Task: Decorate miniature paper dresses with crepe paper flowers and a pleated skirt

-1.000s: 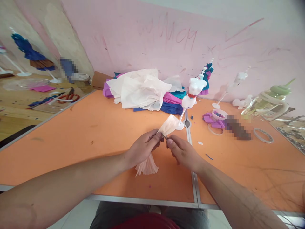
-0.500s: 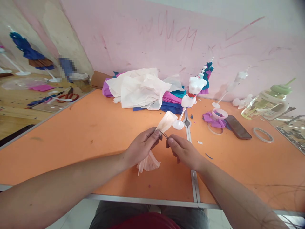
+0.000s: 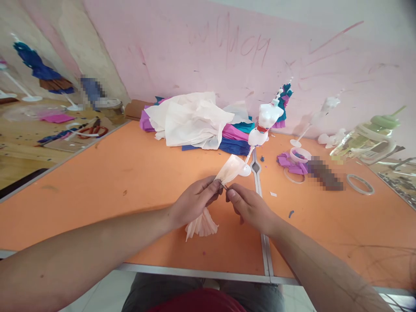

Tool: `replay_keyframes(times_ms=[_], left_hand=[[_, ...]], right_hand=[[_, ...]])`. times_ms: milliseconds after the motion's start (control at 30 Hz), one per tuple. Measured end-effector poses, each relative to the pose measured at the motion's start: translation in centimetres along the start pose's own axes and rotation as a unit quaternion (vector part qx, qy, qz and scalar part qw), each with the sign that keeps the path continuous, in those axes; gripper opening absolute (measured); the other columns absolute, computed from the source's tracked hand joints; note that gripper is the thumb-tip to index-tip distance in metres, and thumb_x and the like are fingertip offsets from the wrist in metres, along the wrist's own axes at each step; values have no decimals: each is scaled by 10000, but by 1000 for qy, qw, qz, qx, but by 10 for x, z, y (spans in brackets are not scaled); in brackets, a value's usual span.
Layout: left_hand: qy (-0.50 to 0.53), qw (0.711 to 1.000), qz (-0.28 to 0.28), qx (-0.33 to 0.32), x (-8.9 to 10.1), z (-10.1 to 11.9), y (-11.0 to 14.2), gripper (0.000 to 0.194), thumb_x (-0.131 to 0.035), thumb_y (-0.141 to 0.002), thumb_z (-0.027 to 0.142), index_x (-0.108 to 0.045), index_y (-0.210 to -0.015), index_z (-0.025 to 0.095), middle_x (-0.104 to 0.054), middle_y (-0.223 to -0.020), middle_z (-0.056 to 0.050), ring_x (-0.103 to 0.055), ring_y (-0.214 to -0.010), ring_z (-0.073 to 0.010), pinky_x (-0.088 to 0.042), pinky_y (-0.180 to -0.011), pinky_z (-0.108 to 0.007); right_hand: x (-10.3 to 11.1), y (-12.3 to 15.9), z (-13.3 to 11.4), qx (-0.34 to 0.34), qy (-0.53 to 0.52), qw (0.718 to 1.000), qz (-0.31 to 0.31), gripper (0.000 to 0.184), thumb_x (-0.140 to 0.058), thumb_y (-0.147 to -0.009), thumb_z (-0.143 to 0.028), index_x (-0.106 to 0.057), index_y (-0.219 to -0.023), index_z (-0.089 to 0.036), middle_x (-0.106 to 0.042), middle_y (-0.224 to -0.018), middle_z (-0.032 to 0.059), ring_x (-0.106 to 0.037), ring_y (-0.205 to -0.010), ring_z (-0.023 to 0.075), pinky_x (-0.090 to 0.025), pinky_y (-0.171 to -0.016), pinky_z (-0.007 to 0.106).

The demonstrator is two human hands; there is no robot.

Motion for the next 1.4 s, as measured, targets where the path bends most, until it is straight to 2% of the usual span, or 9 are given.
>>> replay_keyframes(times_ms=[167, 367, 500, 633, 700, 867, 1000, 1200, 1400], left_hand=[[-140, 987, 61, -55, 2, 7, 6, 387, -393, -986, 507, -558, -847, 185, -497, -737, 5, -477, -705, -132, -417, -698, -250], [-203, 973, 88, -62, 3, 12, 9, 380, -422, -950, 540, -615, -918, 214, -565, -732, -16, -549, -674, -174, -411, -568, -244], [-174, 981, 54, -60, 3, 8, 5, 412, -420, -943, 559, -604, -891, 194, -530, -738, -19, -482, -667, -154, -401, -588, -238], [-40, 996, -72, -28, -6, 1, -1, 435, -401, -958, 561, -569, -890, 165, -426, -722, 6, -332, -584, -104, -308, -532, -229], [6, 994, -104, -14, -9, -1, -2, 416, -404, -968, 544, -544, -871, 164, -353, -692, 29, -275, -552, -90, -251, -508, -229], [34, 995, -97, -14, -9, -3, -3, 411, -416, -971, 539, -524, -844, 163, -313, -696, 35, -272, -558, -87, -225, -507, -235], [36, 994, -103, 1, -9, -3, -4, 427, -420, -960, 563, -515, -819, 171, -283, -673, 41, -257, -553, -93, -214, -501, -238], [74, 990, -119, 22, -9, -7, -5, 411, -416, -967, 552, -465, -801, 179, -276, -663, 49, -231, -544, -89, -184, -492, -235], [-1, 992, -125, 13, -9, -5, 1, 414, -428, -971, 532, -498, -807, 159, -375, -693, 25, -323, -596, -93, -275, -551, -241]], right_hand=[[0, 4, -4, -6, 19, 1000, 12, 497, -259, -973, -637, -521, -889, -223, -423, -617, -34, -475, -587, 133, -368, -522, 250], [4, 7, -9, -29, 152, 987, 51, 415, -274, -987, -572, -518, -970, -237, -485, -635, -14, -440, -534, 150, -271, -524, 281], [6, 5, -8, 13, 144, 989, 35, 446, -244, -1001, -564, -540, -1088, -240, -567, -717, -7, -511, -610, 162, -328, -578, 286], [7, 0, -4, 74, 115, 991, 7, 460, -290, -1004, -532, -618, -977, -211, -607, -780, 15, -556, -715, 165, -406, -666, 301], [6, -1, 0, 69, 87, 994, -1, 484, -298, -1000, -538, -638, -947, -198, -585, -734, 16, -552, -684, 156, -434, -638, 290], [2, -1, 4, -1, -18, 1000, -9, 494, -348, -964, -581, -619, -1089, -187, -576, -778, 19, -527, -552, 115, -480, -468, 243], [1, 0, 1, -13, -42, 999, -21, 474, -361, -950, -596, -589, -1092, -205, -578, -884, 27, -505, -499, 88, -473, -374, 226], [0, -1, 3, -26, -43, 998, -23, 431, -363, -955, -594, -565, -1041, -223, -446, -641, -42, -427, -453, 93, -438, -368, 213], [-6, -4, 8, -33, -22, 999, -16, 494, -332, -957, -617, -585, -898, -197, -434, -584, -34, -456, -470, 111, -401, -405, 221]])
Point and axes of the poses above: each hand's wrist, its own y-axis away from the middle knuckle, its own x-axis out of the back of the hand, z = x × y, the point moved 5 cm from there along -y, towards the middle knuckle
